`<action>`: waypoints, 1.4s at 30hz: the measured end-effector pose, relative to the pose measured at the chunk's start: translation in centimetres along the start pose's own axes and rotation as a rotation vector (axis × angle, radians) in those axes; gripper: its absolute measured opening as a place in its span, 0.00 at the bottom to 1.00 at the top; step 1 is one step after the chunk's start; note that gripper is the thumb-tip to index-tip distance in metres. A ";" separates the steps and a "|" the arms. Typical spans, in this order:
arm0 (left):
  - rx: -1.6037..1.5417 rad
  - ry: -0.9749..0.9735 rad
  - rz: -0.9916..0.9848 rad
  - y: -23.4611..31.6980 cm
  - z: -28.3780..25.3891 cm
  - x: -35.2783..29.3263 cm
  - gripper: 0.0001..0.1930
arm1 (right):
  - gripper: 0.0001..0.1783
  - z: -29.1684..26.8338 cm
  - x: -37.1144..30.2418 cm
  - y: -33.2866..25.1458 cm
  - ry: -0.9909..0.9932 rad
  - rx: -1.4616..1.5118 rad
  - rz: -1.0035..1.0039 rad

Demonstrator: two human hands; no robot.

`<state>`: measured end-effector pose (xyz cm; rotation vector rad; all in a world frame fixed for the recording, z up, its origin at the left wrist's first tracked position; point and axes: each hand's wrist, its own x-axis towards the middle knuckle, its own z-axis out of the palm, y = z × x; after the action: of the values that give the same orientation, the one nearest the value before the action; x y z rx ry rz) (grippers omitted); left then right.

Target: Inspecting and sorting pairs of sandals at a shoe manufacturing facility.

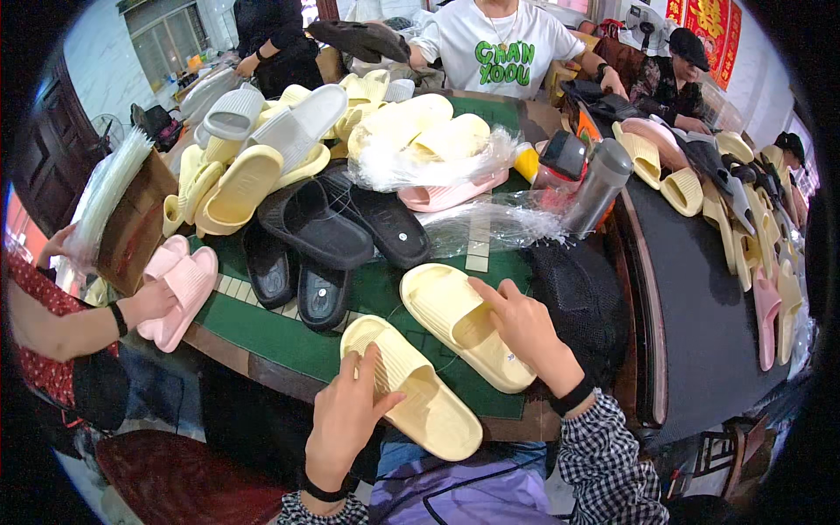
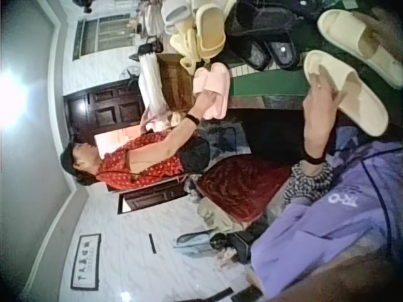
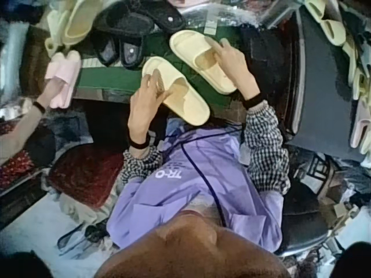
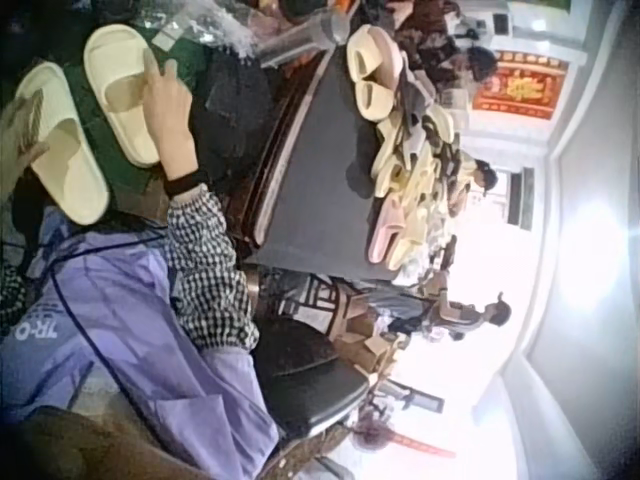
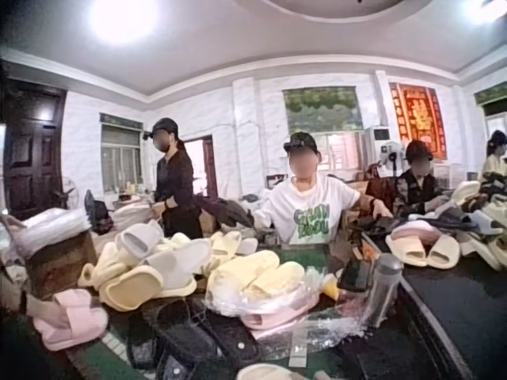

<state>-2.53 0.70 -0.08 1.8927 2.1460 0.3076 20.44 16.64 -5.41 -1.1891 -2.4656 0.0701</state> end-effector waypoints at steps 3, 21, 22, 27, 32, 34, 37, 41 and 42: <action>-0.089 -0.011 -0.007 0.0 -0.4 0.4 0.34 | 0.30 0.5 -0.6 0.2 0.036 -0.043 -0.055; -0.245 0.231 0.253 1.4 4.7 2.7 0.26 | 0.31 -3.1 -8.2 -1.7 -0.071 0.130 0.326; -0.205 0.291 0.249 1.7 4.7 2.4 0.27 | 0.29 -3.8 -8.1 -1.6 -0.129 0.189 0.345; -0.111 0.353 0.341 4.0 2.8 1.2 0.25 | 0.21 -9.2 -6.2 -1.6 0.046 0.299 0.337; -0.158 0.065 0.458 4.6 3.2 0.1 0.27 | 0.31 -17.0 -2.0 -4.5 0.247 0.674 0.346; -0.053 0.054 0.472 4.8 4.0 0.2 0.30 | 0.43 -18.4 0.1 -5.3 0.468 0.768 0.332; -0.072 0.102 0.535 4.3 6.7 0.3 0.33 | 0.29 -21.3 2.4 -4.4 0.541 1.093 -0.133; -0.006 0.101 0.532 4.8 8.1 0.6 0.34 | 0.19 -22.8 5.9 -3.7 0.249 1.781 -0.492; 0.020 0.124 0.539 4.9 8.3 0.6 0.34 | 0.16 -22.5 6.4 -4.0 0.321 2.046 -0.430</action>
<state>4.69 1.83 -6.32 2.4982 1.6688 0.5172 22.39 16.13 18.24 0.2639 -1.0785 1.5536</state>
